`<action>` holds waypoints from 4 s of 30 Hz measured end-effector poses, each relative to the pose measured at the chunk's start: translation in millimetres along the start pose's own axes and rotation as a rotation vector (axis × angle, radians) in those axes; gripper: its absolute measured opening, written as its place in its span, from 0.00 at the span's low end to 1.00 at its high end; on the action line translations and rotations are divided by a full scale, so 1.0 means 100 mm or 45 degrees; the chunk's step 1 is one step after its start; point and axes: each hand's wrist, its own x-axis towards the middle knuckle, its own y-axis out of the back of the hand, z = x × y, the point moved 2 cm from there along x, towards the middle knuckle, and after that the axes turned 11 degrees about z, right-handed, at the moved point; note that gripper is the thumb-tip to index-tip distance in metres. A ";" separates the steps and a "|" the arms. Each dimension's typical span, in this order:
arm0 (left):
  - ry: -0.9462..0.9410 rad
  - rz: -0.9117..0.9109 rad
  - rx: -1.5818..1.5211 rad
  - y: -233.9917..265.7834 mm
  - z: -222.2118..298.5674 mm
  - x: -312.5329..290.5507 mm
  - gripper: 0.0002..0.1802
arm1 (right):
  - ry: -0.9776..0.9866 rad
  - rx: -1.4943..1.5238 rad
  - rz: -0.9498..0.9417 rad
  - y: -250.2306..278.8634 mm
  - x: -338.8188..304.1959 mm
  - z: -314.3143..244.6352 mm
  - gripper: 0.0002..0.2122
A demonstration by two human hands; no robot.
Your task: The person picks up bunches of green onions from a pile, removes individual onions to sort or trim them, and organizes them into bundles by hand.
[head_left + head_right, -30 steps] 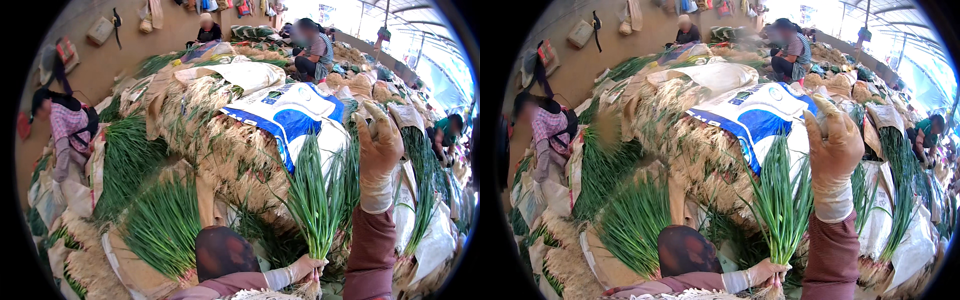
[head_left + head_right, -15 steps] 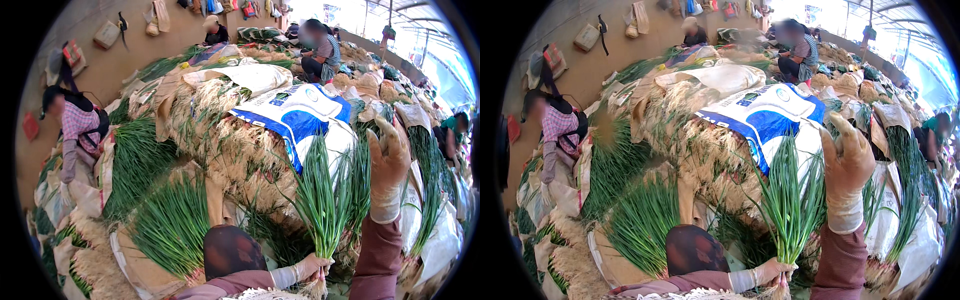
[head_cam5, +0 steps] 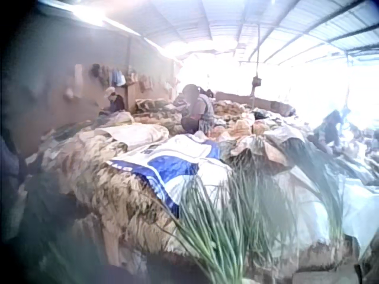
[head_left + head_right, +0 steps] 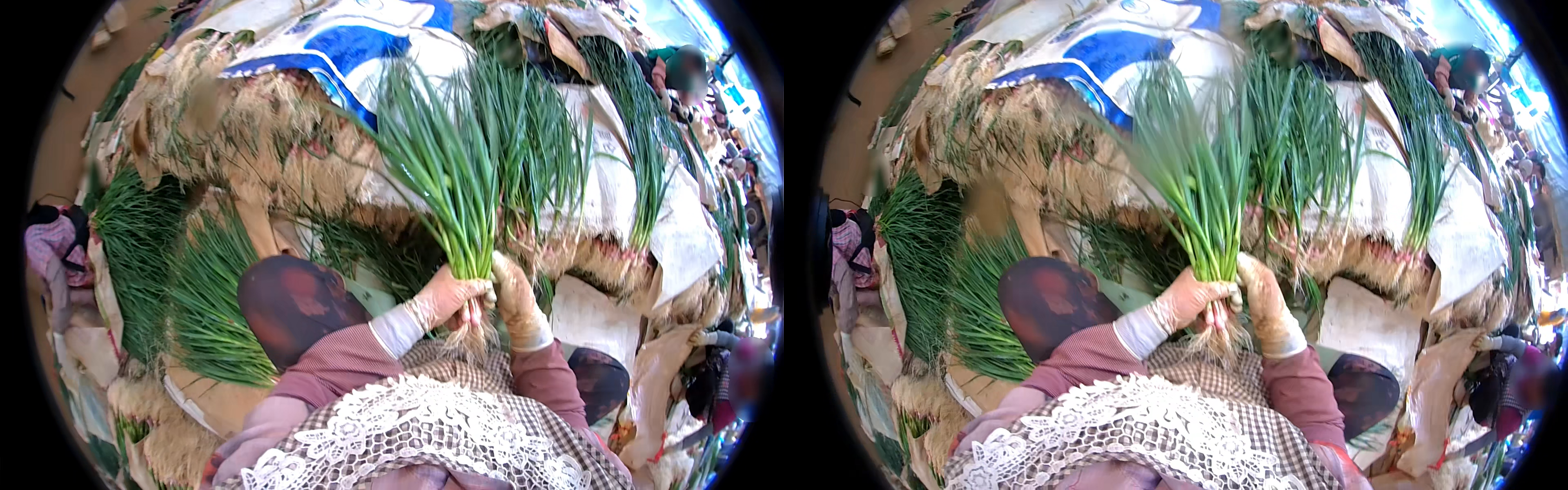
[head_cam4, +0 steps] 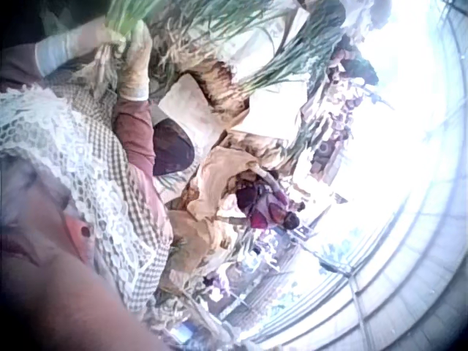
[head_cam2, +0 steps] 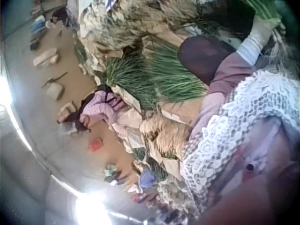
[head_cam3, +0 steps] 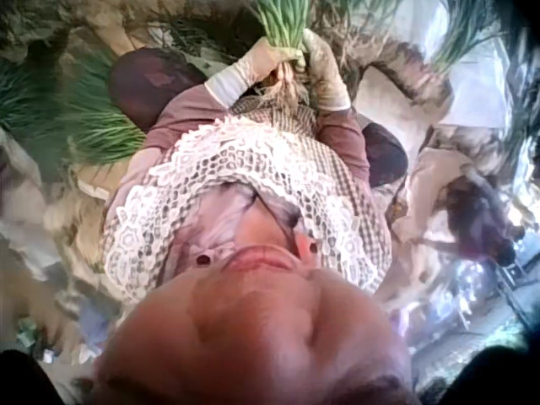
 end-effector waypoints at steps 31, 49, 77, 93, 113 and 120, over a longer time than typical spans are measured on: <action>-0.595 0.535 2.433 0.17 -0.16 0.21 0.05 | 0.649 -1.675 0.194 0.07 0.45 -0.57 0.17; 0.145 0.214 0.922 0.15 0.73 -0.46 0.12 | 0.133 -0.603 0.505 1.90 0.04 -0.69 0.08; -0.938 1.331 0.230 2.79 0.52 -3.71 0.15 | -0.125 -1.845 -0.951 0.14 0.21 1.83 0.15; -0.457 2.005 -1.159 3.02 -1.71 -2.91 0.18 | -0.411 -1.788 -0.732 0.37 0.09 1.85 0.15; 0.413 1.489 -0.072 3.64 -3.10 -2.98 0.30 | -0.447 -1.767 -0.716 0.00 0.04 1.82 0.14; 0.880 1.549 -0.070 3.37 -2.56 -3.17 0.36 | -0.469 -1.774 -0.674 0.08 -0.01 1.75 0.14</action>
